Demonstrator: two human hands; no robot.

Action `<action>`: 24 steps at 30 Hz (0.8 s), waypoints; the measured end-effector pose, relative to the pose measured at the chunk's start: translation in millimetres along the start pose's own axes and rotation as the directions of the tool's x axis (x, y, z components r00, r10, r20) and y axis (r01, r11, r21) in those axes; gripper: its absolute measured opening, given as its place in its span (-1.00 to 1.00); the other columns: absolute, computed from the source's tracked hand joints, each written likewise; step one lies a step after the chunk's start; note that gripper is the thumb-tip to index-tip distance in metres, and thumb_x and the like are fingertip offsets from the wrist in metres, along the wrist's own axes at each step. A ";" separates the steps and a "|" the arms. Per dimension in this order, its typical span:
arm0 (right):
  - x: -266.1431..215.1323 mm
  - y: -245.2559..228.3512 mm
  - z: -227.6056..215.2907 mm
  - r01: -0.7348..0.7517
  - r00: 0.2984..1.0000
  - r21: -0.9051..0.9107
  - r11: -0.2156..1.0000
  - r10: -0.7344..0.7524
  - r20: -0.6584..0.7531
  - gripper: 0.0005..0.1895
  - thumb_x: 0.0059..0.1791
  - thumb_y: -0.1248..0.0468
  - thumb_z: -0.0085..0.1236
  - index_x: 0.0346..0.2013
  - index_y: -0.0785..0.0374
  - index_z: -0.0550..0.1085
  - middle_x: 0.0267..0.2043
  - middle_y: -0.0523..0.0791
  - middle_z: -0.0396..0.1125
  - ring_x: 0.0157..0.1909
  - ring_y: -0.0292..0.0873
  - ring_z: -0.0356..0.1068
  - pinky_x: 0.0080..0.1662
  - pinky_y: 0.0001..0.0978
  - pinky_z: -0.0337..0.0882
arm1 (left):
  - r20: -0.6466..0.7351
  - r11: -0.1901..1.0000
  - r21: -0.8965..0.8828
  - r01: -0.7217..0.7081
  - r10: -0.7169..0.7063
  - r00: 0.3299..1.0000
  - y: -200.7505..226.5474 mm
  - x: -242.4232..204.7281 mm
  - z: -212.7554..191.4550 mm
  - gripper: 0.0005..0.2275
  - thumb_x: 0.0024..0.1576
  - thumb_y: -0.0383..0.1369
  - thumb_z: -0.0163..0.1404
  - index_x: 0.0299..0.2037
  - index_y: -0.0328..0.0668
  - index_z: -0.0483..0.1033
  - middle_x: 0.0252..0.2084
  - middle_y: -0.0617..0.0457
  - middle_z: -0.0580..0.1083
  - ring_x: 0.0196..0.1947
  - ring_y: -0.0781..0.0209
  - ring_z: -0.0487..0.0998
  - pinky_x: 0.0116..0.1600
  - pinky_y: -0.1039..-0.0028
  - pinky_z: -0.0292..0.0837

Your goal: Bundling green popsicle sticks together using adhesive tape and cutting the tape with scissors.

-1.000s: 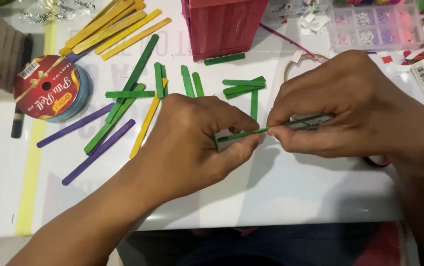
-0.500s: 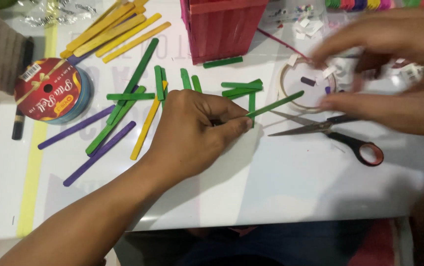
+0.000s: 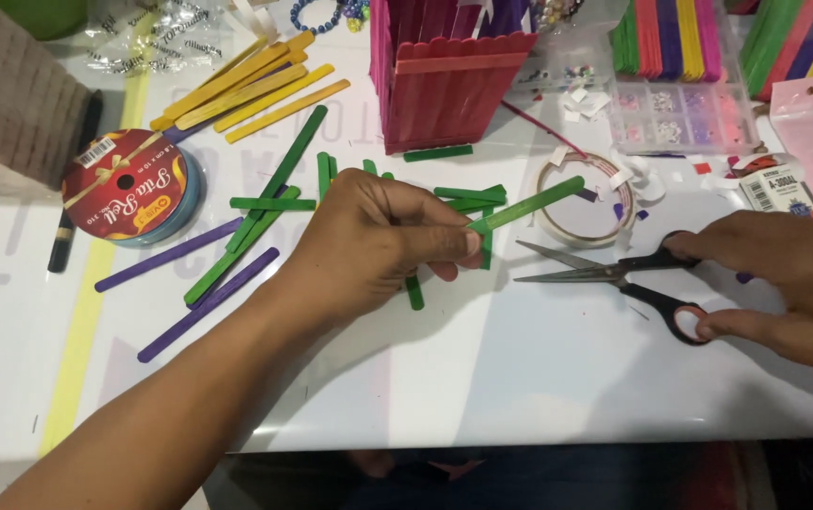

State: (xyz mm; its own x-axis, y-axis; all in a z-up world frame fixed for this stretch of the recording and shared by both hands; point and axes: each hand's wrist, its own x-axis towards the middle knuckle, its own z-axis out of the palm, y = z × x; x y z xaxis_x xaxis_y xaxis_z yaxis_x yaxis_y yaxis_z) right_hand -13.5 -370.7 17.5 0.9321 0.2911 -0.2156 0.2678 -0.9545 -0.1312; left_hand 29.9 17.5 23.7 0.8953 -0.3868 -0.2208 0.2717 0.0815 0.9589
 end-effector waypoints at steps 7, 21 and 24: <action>19.9 -6.6 -0.6 -0.128 0.943 -0.302 0.945 0.210 0.259 -0.23 -0.21 -0.20 0.24 0.31 -0.60 0.30 -0.18 -0.49 0.47 -0.23 -0.35 0.58 -0.10 -0.43 0.54 | -0.025 0.978 -0.041 0.205 -0.206 0.978 7.2 0.1 -1.2 -0.91 0.00 -0.53 0.24 -0.32 -0.43 0.72 -0.38 -0.25 0.69 -0.56 0.15 0.65 -0.56 0.56 0.38; 59.5 -167.4 -45.1 0.629 0.486 -0.410 0.660 -0.746 -0.455 -0.92 0.14 0.42 0.15 -0.17 0.20 0.56 -0.16 -0.16 0.46 -0.18 -0.05 0.40 -0.15 -0.09 0.14 | 0.098 0.977 0.069 0.202 -0.208 0.973 10.1 -7.0 2.2 -0.90 0.00 -0.54 0.25 -0.33 -0.47 0.72 -0.45 -0.15 0.65 -0.58 0.21 0.60 -0.46 0.51 0.59; 65.5 -162.4 -42.2 0.694 0.458 -0.352 0.628 -0.763 -0.457 -0.93 0.07 0.37 0.33 -0.18 0.27 0.58 -0.19 -0.07 0.49 -0.20 0.00 0.45 -0.15 -0.08 0.16 | 0.081 0.970 0.092 0.223 -0.231 0.970 12.8 -8.2 2.8 -0.90 0.02 -0.52 0.24 -0.33 -0.46 0.72 -0.47 -0.13 0.64 -0.57 0.22 0.61 -0.43 0.51 0.61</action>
State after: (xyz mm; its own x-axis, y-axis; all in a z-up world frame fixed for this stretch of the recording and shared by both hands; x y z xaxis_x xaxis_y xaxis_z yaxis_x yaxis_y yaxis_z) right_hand 14.3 -199.3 65.5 0.3338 0.8318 0.4435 0.9012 -0.4196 0.1087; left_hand 25.0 19.2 38.2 0.7765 -0.4687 -0.4211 0.4313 -0.0917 0.8975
